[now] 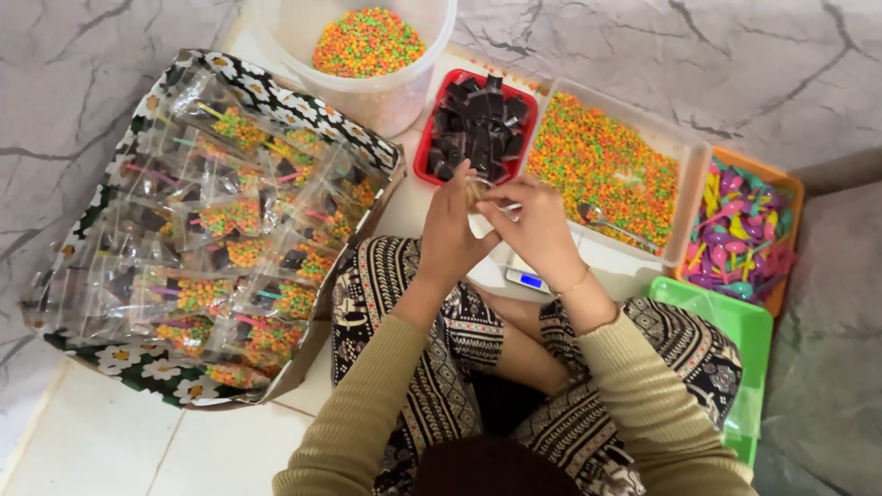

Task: Packaging small portions of colorful sprinkles into plastic bags using a spoon and a digital scale for precise measurement.

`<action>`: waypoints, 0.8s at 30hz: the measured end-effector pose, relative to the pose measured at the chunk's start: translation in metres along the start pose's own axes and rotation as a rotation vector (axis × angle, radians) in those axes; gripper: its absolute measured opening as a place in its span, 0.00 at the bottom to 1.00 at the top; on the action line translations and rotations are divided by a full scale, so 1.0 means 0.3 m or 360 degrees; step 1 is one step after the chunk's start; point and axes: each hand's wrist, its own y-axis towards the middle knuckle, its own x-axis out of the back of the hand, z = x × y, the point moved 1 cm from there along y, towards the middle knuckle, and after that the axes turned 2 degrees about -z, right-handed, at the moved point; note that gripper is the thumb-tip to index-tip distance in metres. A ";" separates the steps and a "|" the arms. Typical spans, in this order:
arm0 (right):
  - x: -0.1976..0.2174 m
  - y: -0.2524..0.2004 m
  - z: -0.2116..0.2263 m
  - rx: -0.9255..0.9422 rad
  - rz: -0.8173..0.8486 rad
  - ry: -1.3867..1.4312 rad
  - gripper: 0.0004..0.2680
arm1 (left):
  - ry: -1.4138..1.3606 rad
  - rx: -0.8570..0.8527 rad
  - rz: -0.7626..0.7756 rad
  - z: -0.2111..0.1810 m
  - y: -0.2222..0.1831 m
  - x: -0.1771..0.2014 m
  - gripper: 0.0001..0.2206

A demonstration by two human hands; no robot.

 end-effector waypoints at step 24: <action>-0.643 0.303 -0.952 -0.0850 -0.0224 -0.0152 0.04 | 0.0216 0.0119 -0.0137 -0.023 0.072 0.293 0.32</action>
